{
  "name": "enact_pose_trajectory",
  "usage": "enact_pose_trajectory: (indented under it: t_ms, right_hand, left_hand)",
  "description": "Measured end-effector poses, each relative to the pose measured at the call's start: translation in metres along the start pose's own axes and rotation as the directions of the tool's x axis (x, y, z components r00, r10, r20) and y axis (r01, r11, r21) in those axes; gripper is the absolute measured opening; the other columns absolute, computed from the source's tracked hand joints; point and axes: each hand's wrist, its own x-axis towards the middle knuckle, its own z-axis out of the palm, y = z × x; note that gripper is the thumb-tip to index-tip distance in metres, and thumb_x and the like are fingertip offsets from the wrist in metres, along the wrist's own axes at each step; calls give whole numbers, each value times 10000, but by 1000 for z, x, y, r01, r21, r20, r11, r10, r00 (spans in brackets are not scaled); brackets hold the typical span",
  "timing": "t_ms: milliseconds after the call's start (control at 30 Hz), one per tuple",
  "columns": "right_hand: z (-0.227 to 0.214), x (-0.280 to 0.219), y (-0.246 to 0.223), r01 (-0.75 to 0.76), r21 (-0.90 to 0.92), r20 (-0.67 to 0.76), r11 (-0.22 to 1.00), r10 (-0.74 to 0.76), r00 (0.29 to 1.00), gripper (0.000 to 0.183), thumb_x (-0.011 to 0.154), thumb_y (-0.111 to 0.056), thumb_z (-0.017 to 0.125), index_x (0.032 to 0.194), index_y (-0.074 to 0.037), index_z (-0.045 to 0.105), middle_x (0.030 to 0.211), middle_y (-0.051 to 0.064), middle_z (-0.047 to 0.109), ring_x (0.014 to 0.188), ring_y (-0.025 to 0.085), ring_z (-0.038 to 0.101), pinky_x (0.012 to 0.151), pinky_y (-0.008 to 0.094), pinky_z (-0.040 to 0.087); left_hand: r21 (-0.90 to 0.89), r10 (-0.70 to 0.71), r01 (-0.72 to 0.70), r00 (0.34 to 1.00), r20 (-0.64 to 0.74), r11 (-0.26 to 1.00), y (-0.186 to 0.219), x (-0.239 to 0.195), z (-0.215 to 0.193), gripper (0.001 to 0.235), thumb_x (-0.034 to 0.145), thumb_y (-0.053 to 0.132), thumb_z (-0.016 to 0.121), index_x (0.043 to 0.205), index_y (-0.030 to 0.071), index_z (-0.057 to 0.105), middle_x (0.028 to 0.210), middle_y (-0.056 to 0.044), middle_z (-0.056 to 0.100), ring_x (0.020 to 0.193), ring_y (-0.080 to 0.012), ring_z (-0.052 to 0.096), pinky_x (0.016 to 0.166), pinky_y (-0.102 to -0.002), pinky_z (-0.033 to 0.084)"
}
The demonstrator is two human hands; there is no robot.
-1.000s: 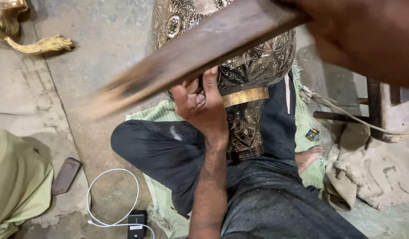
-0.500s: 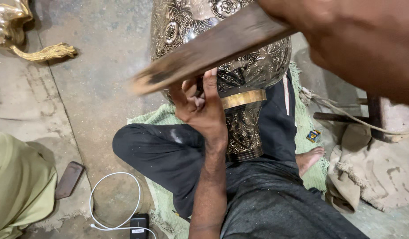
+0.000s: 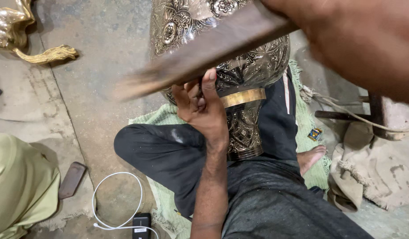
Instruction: The person sits on the floor and uses a hammer and chisel to engrave intricate patterns onto a large brass vessel. They repeatedly strike the chisel against the metal surface to create detailed designs.
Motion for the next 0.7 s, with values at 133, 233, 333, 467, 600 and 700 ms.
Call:
enact_pose_trajectory:
  t_ms: [133, 233, 333, 467, 600, 700]
  right_hand:
    - [-13, 3, -5, 7, 150, 4, 989, -8, 1000, 455, 933, -21, 698, 1379, -57, 616, 840, 141, 716, 531, 175, 661, 551, 298, 561]
    - [-19, 3, -9, 31, 177, -49, 984, -23, 999, 413, 941, -24, 697, 1348, -28, 630, 832, 152, 704, 527, 185, 655, 533, 300, 550]
    - [-22, 1, -10, 52, 206, -95, 977, -33, 995, 373, 949, -26, 697, 1317, 1, 644, 823, 163, 691, 523, 195, 649, 514, 301, 538]
    - [-30, 1, -12, 120, 94, -124, 988, -108, 986, 256, 958, 29, 632, 1198, -41, 683, 761, 112, 668, 580, 170, 678, 512, 298, 538]
    - [-37, 3, -16, 187, 103, -210, 977, -163, 964, 205, 944, -75, 662, 1142, -26, 681, 754, 123, 668, 572, 191, 671, 534, 326, 548]
    - [-31, 1, -12, 231, 111, -261, 967, -196, 945, 254, 922, -71, 697, 1167, -6, 679, 763, 137, 677, 577, 203, 669, 545, 338, 552]
  left_hand:
    - [-80, 236, -233, 971, 32, 969, 0, 0, 0, 362, 1066, 83, 700, 1341, -72, 523, 1022, -164, 772, 862, -126, 749, 744, -223, 622]
    - [-94, 277, -273, 960, 35, 957, -1, 1, 1, 343, 1068, 74, 679, 1337, -65, 518, 1028, -159, 766, 889, -132, 777, 767, -245, 670]
    - [-90, 258, -253, 965, 53, 963, -2, -3, 0, 312, 1083, 78, 683, 1317, -66, 534, 1014, -164, 777, 869, -130, 768, 732, -219, 639]
    - [-10, 189, -189, 981, 53, 982, -7, -4, -3, 308, 1050, 88, 705, 1269, -83, 572, 920, -172, 774, 675, -109, 628, 602, -215, 486]
    - [118, 331, -329, 944, 5, 937, -13, 0, -1, 268, 1076, 145, 723, 1205, -4, 541, 953, -102, 780, 711, -81, 749, 593, -204, 642]
    - [-44, 253, -252, 967, 25, 967, -16, -4, -2, 361, 1020, 136, 693, 1293, -56, 557, 897, -128, 770, 513, -68, 601, 427, -171, 460]
